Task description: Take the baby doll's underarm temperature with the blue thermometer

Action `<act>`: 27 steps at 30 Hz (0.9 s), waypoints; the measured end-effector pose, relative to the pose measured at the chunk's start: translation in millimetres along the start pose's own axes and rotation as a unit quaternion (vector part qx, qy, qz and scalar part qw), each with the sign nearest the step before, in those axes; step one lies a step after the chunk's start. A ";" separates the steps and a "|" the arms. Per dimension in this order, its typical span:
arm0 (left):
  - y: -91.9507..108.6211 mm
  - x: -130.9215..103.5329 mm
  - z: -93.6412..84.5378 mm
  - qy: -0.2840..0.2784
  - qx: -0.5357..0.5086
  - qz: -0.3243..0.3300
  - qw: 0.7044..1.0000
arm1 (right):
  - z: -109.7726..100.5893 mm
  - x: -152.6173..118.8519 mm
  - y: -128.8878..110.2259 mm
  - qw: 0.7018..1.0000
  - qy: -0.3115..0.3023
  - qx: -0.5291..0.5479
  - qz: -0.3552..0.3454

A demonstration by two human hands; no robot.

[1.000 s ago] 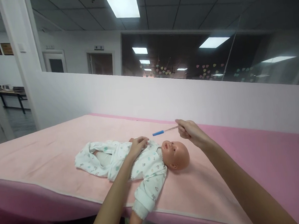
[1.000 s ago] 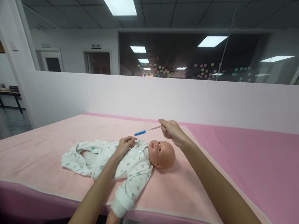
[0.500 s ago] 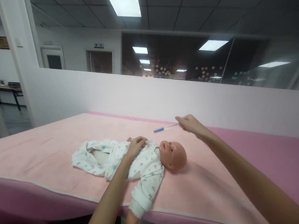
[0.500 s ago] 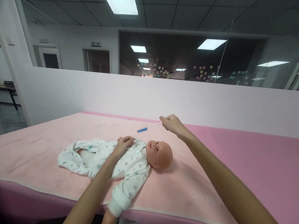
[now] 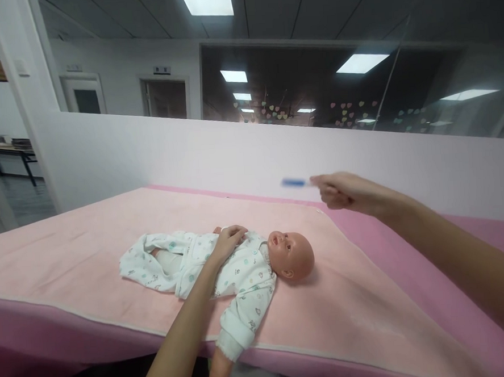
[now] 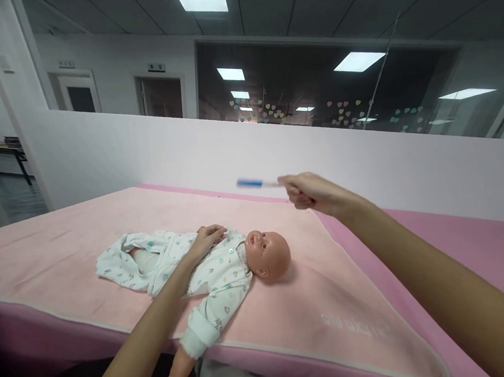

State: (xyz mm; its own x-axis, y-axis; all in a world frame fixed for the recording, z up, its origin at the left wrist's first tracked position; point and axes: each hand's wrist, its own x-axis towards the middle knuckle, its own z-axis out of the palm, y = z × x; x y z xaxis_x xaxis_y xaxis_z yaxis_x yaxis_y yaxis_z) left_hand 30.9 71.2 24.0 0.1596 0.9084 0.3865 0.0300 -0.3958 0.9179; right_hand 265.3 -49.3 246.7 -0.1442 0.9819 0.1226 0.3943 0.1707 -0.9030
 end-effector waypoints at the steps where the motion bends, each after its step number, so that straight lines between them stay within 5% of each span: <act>1: 0.0 -0.1 -0.2 0.001 0.002 0.000 1.000 | -1.4 -1.4 -0.3 0.999 -0.003 0.041 -0.012; 9: 7.0 -4.9 -2.3 0.003 0.011 0.003 1.000 | 9.5 18.9 30.5 0.995 0.043 0.081 -0.039; 20: 0.5 -1.5 -1.6 0.002 0.013 0.001 1.000 | 38.4 24.1 22.0 0.998 0.064 0.019 -0.014; 27: 2.1 -2.2 -2.0 0.002 0.029 -0.004 1.000 | 57.7 27.5 12.1 0.993 0.065 -0.062 -0.081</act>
State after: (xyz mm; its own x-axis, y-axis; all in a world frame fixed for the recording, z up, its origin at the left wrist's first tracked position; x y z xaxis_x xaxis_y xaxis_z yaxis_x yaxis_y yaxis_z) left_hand 28.7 68.6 25.3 0.1552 0.9117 0.3804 0.0882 -0.3964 0.9138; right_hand 213.8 -24.9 215.4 -0.0999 0.9416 0.3215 0.4854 0.3282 -0.8104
